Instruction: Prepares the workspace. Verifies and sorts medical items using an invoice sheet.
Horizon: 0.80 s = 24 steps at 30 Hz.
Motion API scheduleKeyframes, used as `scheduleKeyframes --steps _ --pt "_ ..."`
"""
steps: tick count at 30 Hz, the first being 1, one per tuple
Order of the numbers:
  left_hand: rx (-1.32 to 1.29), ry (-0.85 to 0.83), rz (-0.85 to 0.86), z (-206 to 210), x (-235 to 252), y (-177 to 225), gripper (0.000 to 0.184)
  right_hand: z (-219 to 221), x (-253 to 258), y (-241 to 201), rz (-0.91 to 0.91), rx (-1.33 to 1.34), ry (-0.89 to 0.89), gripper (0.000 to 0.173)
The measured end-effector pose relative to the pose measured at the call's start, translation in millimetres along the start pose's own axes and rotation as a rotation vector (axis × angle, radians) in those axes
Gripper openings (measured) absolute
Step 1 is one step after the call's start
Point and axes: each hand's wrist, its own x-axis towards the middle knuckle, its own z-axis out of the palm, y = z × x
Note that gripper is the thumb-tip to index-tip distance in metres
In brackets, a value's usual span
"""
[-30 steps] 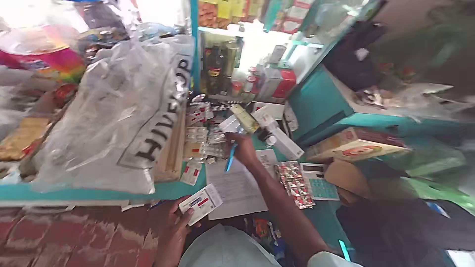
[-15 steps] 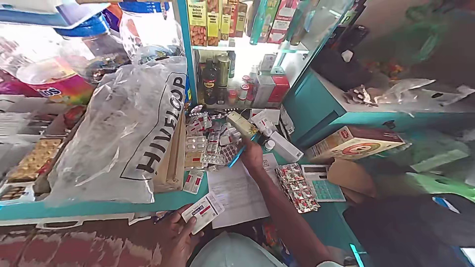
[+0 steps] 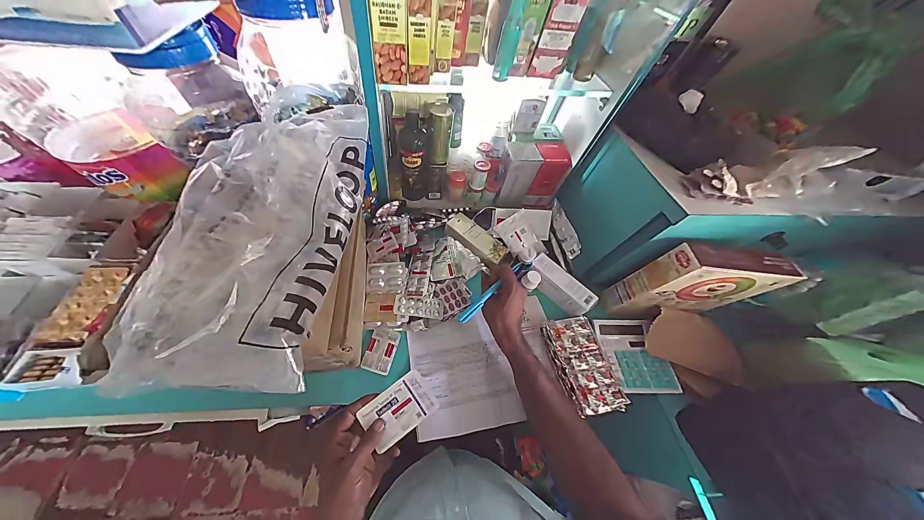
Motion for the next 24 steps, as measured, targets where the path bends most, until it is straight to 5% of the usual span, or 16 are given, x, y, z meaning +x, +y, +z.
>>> scheduleKeyframes --steps 4,6,8,17,24 --pt "0.017 -0.009 -0.029 3.1 -0.7 0.0 0.037 22.9 2.3 -21.3 -0.096 0.149 -0.334 0.043" --pt "0.073 -0.02 -0.014 4.9 -2.5 6.1 0.037 27.6 1.5 -34.7 -0.103 0.181 -0.441 0.024" --pt "0.085 -0.071 0.023 2.2 0.4 2.9 0.037 21.1 -0.5 -28.5 -0.107 0.197 -0.364 0.017" --pt "0.013 -0.099 0.026 -16.1 -3.0 0.3 0.036 -39.5 2.0 -4.0 -0.008 0.049 -0.158 0.035" --pt "0.055 -0.114 0.013 -2.8 -0.8 11.5 0.036 -122.7 76.6 9.2 0.026 -0.134 0.062 0.015"
